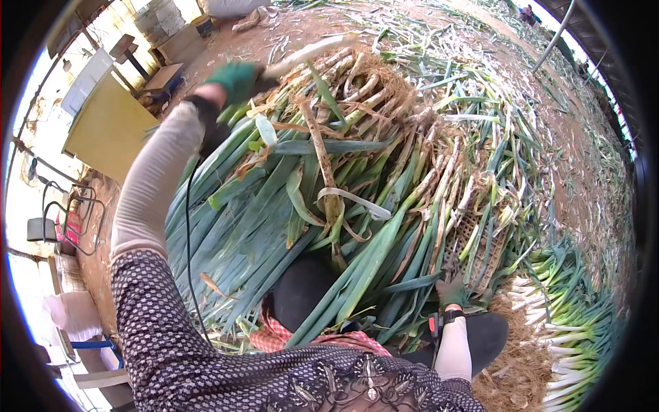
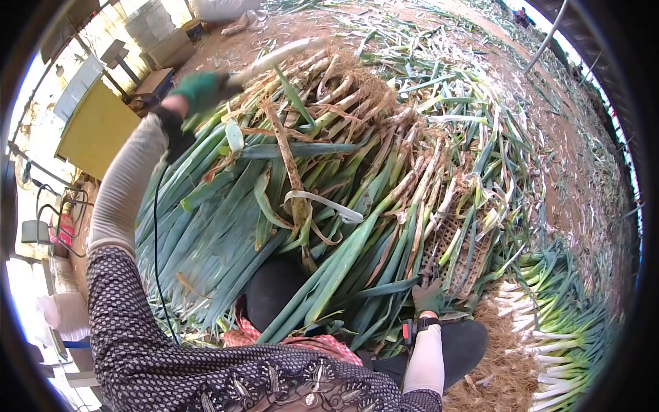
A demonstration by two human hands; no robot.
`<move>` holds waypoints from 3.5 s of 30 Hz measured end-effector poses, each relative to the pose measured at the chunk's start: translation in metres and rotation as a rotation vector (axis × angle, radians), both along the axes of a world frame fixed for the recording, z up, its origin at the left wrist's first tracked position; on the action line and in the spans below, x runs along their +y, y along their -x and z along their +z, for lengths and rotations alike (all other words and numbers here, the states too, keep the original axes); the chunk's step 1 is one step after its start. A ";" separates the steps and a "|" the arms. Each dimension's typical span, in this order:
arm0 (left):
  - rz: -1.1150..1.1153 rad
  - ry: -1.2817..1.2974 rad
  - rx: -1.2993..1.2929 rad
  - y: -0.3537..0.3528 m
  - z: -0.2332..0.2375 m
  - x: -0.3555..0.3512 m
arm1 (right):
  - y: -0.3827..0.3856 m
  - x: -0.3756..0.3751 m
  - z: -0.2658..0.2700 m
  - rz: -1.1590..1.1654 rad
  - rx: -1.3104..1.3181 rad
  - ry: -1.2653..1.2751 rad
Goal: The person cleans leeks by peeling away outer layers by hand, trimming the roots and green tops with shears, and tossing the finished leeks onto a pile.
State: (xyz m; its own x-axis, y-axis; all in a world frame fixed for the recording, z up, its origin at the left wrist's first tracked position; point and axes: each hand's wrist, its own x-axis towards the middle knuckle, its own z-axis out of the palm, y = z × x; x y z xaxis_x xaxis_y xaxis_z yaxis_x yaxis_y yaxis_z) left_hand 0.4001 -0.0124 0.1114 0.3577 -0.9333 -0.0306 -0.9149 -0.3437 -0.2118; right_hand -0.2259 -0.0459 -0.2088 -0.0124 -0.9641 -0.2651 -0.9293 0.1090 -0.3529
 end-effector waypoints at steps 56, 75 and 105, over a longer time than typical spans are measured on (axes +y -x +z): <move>-0.054 -0.106 0.827 0.257 -0.114 0.045 | -0.122 0.038 0.007 0.034 -2.207 -1.252; -0.129 -0.178 -0.117 0.399 -0.208 0.050 | 0.021 0.068 0.008 0.142 -0.009 0.178; 0.077 -0.116 0.718 0.512 -0.320 0.007 | 0.046 0.080 -0.004 0.048 0.336 0.056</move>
State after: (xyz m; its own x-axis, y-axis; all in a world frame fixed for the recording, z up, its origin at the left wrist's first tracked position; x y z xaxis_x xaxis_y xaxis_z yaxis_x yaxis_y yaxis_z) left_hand -0.1117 -0.0050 -0.2089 0.2766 -0.8828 -0.3798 -0.8160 -0.4245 0.3923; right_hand -0.2722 0.0340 -0.2126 -0.0446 -0.9786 -0.2008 -0.9982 0.0518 -0.0304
